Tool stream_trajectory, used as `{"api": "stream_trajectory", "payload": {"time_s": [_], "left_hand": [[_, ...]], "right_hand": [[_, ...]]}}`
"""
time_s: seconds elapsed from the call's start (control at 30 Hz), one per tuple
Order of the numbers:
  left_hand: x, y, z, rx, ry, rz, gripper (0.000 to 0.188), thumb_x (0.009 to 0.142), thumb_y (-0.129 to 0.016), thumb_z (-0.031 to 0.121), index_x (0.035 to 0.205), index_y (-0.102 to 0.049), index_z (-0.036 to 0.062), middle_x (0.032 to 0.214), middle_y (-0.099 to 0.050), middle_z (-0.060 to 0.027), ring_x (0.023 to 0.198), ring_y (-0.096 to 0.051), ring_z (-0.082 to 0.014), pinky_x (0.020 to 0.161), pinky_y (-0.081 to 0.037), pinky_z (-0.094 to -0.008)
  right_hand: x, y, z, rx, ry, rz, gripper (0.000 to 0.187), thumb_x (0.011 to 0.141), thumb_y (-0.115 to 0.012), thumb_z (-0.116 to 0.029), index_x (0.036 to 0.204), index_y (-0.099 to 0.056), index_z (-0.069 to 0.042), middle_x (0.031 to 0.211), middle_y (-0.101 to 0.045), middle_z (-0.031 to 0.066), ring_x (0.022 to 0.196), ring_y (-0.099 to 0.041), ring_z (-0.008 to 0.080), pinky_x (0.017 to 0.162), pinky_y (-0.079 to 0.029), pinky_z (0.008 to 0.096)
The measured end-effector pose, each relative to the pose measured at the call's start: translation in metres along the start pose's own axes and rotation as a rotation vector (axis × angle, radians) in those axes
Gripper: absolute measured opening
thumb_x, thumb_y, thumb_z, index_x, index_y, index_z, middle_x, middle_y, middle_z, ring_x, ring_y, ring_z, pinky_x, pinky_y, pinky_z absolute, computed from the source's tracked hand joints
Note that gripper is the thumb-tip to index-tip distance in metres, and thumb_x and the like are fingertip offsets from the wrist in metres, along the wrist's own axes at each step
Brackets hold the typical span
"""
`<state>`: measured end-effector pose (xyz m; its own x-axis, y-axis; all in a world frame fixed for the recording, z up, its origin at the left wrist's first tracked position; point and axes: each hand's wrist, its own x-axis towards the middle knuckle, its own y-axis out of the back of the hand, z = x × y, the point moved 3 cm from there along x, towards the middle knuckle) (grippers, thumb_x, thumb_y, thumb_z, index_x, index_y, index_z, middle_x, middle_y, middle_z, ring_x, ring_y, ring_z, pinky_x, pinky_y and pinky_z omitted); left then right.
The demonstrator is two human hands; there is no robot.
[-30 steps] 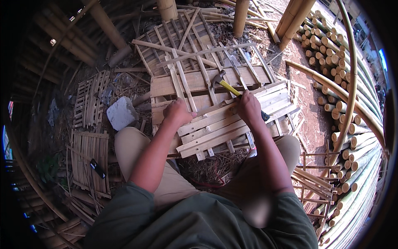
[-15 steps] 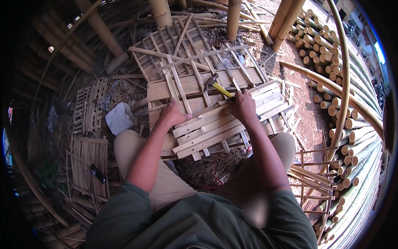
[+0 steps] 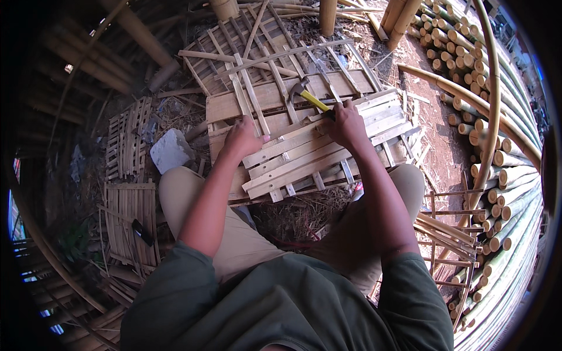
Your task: The person hammers nails into thin bamboo strips to assemble a lattice structure, then picks up another bamboo strip to continue the assembly.
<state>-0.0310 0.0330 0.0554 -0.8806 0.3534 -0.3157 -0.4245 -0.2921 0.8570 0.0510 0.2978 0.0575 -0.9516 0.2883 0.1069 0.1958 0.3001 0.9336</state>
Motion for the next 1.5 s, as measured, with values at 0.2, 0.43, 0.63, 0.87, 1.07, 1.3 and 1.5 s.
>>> {"api": "stream_trajectory", "payload": {"time_s": [0.2, 0.43, 0.63, 0.87, 1.07, 1.3, 1.5], "left_hand": [[-0.017, -0.006, 0.019, 0.135, 0.026, 0.120, 0.057, 0.087, -0.069, 0.028, 0.127, -0.042, -0.0022, 0.128, -0.044, -0.0261, 0.120, -0.050, -0.0411, 0.099, -0.044, -0.0493], [-0.045, -0.027, 0.052, 0.085, -0.436, 0.222, 0.077, 0.084, -0.070, 0.034, 0.142, -0.031, 0.0027, 0.144, -0.031, -0.0188, 0.138, -0.029, -0.0388, 0.112, -0.026, -0.0537], [-0.077, -0.052, 0.073, 0.316, -0.649, -0.087, 0.120, 0.066, -0.079, 0.056, 0.154, -0.014, 0.0070, 0.161, -0.008, -0.0158, 0.150, -0.003, -0.0343, 0.119, -0.003, -0.0586], [-0.078, -0.063, 0.072, 0.359, -0.618, -0.061, 0.121, 0.061, -0.083, 0.041, 0.154, -0.015, 0.0089, 0.162, -0.009, -0.0149, 0.150, -0.009, -0.0315, 0.117, -0.007, -0.0615], [-0.087, -0.059, 0.085, 0.312, -0.540, -0.040, 0.117, 0.057, -0.080, 0.026, 0.153, -0.018, 0.0074, 0.161, -0.014, -0.0164, 0.150, -0.011, -0.0326, 0.116, -0.008, -0.0645], [-0.100, -0.049, 0.085, 0.343, -0.459, -0.069, 0.114, 0.058, -0.078, 0.010, 0.154, -0.016, 0.0086, 0.161, -0.012, -0.0178, 0.149, -0.010, -0.0356, 0.113, -0.005, -0.0705], [-0.075, -0.024, 0.053, 0.386, -0.367, 0.027, 0.106, 0.065, -0.070, -0.001, 0.155, -0.015, 0.0136, 0.161, -0.018, -0.0064, 0.149, -0.015, -0.0248, 0.114, -0.005, -0.0700]], "right_hand": [[-0.002, -0.003, 0.006, 0.036, 0.062, 0.008, 0.044, 0.080, -0.071, -0.034, 0.103, -0.057, 0.000, 0.106, -0.056, 0.0217, 0.099, -0.059, 0.0385, 0.083, -0.050, 0.0488], [-0.007, 0.018, 0.019, -0.037, -0.155, 0.121, 0.046, 0.084, -0.068, -0.038, 0.111, -0.059, -0.001, 0.113, -0.054, 0.0210, 0.110, -0.053, 0.0382, 0.086, -0.046, 0.0512], [-0.014, 0.060, 0.079, -0.226, -0.817, 0.013, 0.070, 0.090, -0.054, -0.049, 0.139, -0.043, 0.000, 0.146, -0.032, 0.0344, 0.138, -0.027, 0.0504, 0.105, -0.024, 0.0670], [-0.026, 0.082, 0.107, -0.016, -0.864, -0.170, 0.073, 0.090, -0.054, -0.047, 0.142, -0.039, 0.001, 0.144, -0.042, 0.0264, 0.134, -0.042, 0.0376, 0.106, -0.034, 0.0560], [-0.022, 0.075, 0.145, -0.045, -0.741, 0.071, 0.058, 0.089, -0.054, -0.036, 0.119, -0.056, 0.013, 0.115, -0.062, 0.0334, 0.113, -0.060, 0.0420, 0.099, -0.045, 0.0423], [-0.035, 0.083, 0.152, 0.037, -0.726, 0.045, 0.054, 0.088, -0.053, -0.031, 0.116, -0.057, 0.015, 0.111, -0.064, 0.0333, 0.109, -0.062, 0.0425, 0.097, -0.047, 0.0433], [-0.040, 0.083, 0.135, 0.094, -0.679, 0.004, 0.051, 0.087, -0.062, -0.032, 0.104, -0.064, 0.015, 0.105, -0.065, 0.0337, 0.105, -0.065, 0.0413, 0.091, -0.050, 0.0418]]}}
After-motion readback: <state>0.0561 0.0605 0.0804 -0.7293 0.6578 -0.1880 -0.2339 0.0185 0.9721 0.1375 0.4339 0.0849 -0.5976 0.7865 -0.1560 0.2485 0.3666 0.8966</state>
